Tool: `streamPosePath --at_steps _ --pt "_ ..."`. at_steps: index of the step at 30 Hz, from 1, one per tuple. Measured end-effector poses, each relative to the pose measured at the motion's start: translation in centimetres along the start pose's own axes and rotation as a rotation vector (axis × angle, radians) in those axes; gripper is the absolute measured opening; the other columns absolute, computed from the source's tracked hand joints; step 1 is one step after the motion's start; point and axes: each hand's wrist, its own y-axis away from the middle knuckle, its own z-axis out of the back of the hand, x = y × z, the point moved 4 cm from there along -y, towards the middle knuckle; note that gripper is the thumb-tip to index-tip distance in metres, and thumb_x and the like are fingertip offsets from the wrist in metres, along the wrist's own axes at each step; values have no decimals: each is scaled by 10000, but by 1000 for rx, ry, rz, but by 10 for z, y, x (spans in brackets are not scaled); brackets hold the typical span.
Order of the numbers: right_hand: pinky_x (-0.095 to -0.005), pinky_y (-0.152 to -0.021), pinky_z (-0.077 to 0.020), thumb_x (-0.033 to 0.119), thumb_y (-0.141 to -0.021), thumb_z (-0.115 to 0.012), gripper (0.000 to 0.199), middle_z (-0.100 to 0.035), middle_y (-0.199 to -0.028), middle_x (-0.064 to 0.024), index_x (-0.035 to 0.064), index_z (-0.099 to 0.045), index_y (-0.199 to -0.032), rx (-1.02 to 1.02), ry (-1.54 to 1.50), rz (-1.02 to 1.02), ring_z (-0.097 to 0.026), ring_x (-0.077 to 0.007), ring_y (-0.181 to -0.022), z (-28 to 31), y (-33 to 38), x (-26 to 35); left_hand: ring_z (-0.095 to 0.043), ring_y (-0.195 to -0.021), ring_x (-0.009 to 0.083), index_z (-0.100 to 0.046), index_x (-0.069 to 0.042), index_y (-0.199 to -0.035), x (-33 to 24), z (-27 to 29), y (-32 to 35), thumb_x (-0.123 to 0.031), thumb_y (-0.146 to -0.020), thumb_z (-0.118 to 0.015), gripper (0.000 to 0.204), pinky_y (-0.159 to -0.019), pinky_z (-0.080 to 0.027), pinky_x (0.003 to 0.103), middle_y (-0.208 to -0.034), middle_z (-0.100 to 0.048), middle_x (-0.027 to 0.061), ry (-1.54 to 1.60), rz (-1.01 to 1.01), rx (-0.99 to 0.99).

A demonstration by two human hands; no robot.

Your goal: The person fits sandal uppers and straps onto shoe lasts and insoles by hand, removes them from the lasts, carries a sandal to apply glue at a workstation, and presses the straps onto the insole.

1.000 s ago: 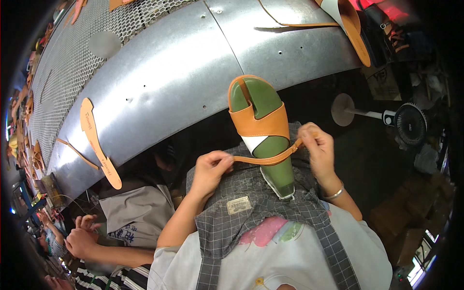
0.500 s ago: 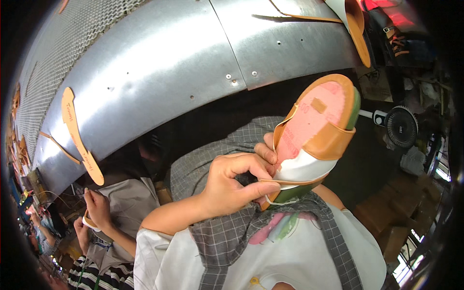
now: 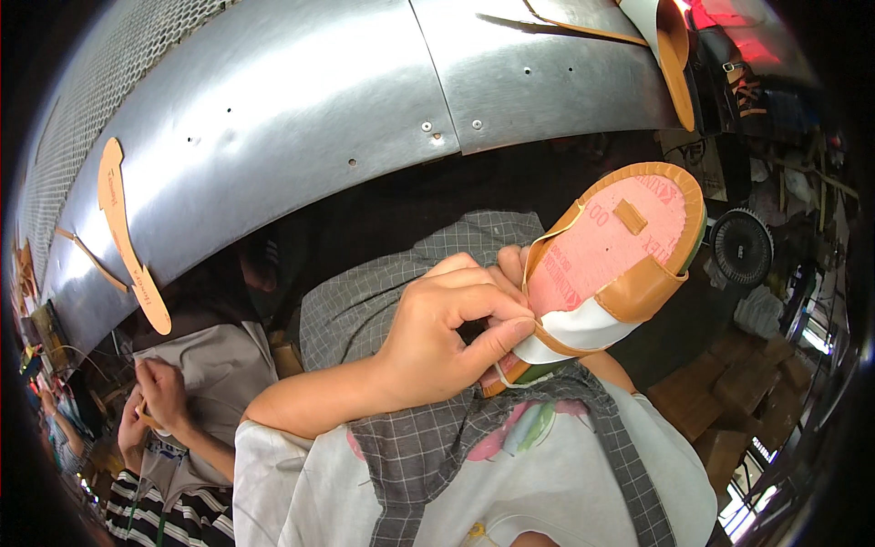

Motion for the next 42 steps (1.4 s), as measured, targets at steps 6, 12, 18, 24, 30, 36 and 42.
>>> streamPosePath --at_steps 6,12,18,24,30,36,42 --pt "-274 -678 -455 322 -883 -626 324 -520 -739 -68 57 -497 -747 -130 167 34 -516 -160 -751 -2 4 0 -558 -809 189 -689 -66 -883 3 3 5 -109 -684 -787 226 -766 -423 327 -889 -668 56 -104 -39 86" --pt "-265 -687 -447 221 -938 -544 237 -554 -791 -67 21 -545 -811 -445 495 345 -528 -140 -758 -16 5 4 -378 -1254 382 -377 -76 -1384 17 7 -20 -342 -486 -911 1078 -1047 -325 444 -1316 -446 187 -100 53 264" --pt "-255 -672 -446 125 -956 -526 192 -613 -881 -94 -23 -608 -866 -389 1062 686 -569 -129 -765 -19 5 18 -498 -1184 278 -157 -47 -1485 -9 61 -35 -712 -606 -713 1234 -1023 -391 413 -1314 -461 121 518 81 -196" --pt "-284 -555 -468 84 -868 -633 135 -612 -837 -122 -7 -593 -775 -56 1629 449 -589 -204 -627 -69 3 10 -573 -873 211 -494 -131 -1057 50 79 -9 -738 -632 -661 760 -907 -484 422 -937 -519 19 1073 -149 -70" --pt "-283 -501 -476 78 -899 -570 189 -623 -819 -142 -15 -575 -734 62 1764 515 -597 -208 -570 -76 0 4 -515 -859 190 -496 -142 -946 62 80 1 -692 -645 -712 663 -965 -421 432 -911 -485 6 1221 -138 -9" --pt "-369 -589 -446 41 -820 -643 139 -519 -715 -109 18 -535 -736 41 1715 441 -552 -300 -679 -64 -7 1 -475 -884 168 -508 -161 -916 60 79 0 -580 -676 -784 556 -977 -372 407 -919 -478 -5 1296 -167 118" --pt "-330 -916 -434 329 -670 -857 746 -544 -1126 -94 16 -443 -1204 114 1161 -17 -526 -179 -1065 -21 -34 -15 -538 -980 223 -528 -79 -1081 35 60 -23 -752 -762 -548 745 -1011 -401 412 -1026 -554 71 1100 -326 207"
